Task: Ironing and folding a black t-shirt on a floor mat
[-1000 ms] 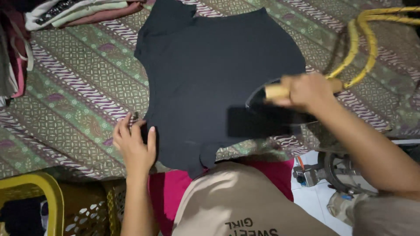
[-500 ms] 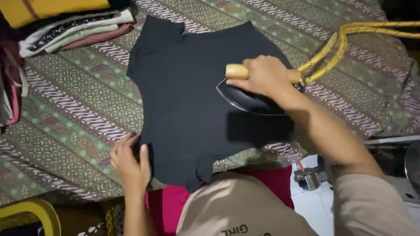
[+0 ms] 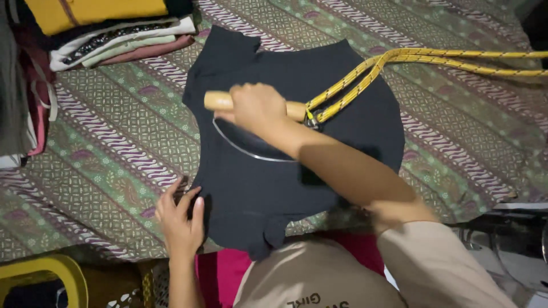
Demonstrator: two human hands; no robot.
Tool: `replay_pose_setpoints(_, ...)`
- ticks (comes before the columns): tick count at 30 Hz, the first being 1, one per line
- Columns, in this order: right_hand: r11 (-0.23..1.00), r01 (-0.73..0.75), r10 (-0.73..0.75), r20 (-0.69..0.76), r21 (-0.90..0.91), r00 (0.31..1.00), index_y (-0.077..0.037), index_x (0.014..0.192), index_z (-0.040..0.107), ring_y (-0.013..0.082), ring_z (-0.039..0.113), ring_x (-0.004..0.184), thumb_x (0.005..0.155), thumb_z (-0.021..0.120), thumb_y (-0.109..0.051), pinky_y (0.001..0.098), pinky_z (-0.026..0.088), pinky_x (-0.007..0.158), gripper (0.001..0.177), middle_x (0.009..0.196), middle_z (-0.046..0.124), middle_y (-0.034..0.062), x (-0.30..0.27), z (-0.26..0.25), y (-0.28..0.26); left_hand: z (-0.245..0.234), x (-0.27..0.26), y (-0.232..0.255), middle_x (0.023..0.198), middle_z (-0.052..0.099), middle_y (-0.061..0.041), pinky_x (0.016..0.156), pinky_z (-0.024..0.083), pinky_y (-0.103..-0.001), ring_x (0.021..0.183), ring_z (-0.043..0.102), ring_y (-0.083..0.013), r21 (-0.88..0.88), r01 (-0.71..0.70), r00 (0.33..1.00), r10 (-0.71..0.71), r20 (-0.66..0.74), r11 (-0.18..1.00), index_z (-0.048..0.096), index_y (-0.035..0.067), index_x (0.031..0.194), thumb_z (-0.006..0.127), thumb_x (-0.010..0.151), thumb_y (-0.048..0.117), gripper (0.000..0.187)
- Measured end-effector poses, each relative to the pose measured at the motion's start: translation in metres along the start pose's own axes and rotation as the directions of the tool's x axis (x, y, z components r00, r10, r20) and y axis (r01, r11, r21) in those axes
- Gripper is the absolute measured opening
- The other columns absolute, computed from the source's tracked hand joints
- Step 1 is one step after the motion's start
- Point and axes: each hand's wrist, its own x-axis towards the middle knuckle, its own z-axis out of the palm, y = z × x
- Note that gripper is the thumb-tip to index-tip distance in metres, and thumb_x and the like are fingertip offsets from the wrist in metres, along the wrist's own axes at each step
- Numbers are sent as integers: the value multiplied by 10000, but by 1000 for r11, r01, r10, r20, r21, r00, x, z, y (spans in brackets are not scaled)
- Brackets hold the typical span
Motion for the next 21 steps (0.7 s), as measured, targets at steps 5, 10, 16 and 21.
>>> replay_pose_setpoints(5,983,-179,178,-40,-39,983,-78,816,769,367,677,546,841,734,-710,482,543,533,633,690,715,126,19,14,48,6,3,-5,1467,555,-103,1123,307,-489,1312,480,-330,31,49,999,-49,-1,998,755,92,1111,621,979,256,249)
replay_pose_setpoints(10,907,-422,413,220,-5,884,-16,930,739,441,699,692,834,619,-893,533,551,637,890,833,734,185,-3,-39,106,6,31,-17,1337,637,-130,1004,412,-469,1159,541,-350,19,30,996,-31,85,999,721,19,967,632,984,312,307)
replay_pose_setpoints(16,800,-600,515,492,18,702,86,907,754,384,673,630,764,623,-865,460,540,660,971,774,713,230,-47,-45,199,18,112,-4,1266,656,-128,1026,400,-497,1182,504,-360,24,-72,965,64,255,997,689,50,1152,621,983,347,348)
replay_pose_setpoints(21,778,-616,575,537,-125,617,131,991,735,413,703,748,833,546,-873,497,555,702,1034,937,724,269,-66,-53,227,67,169,-44,1360,555,-194,994,407,-559,1203,464,-416,154,-148,974,117,194,977,605,59,1371,587,1025,376,469)
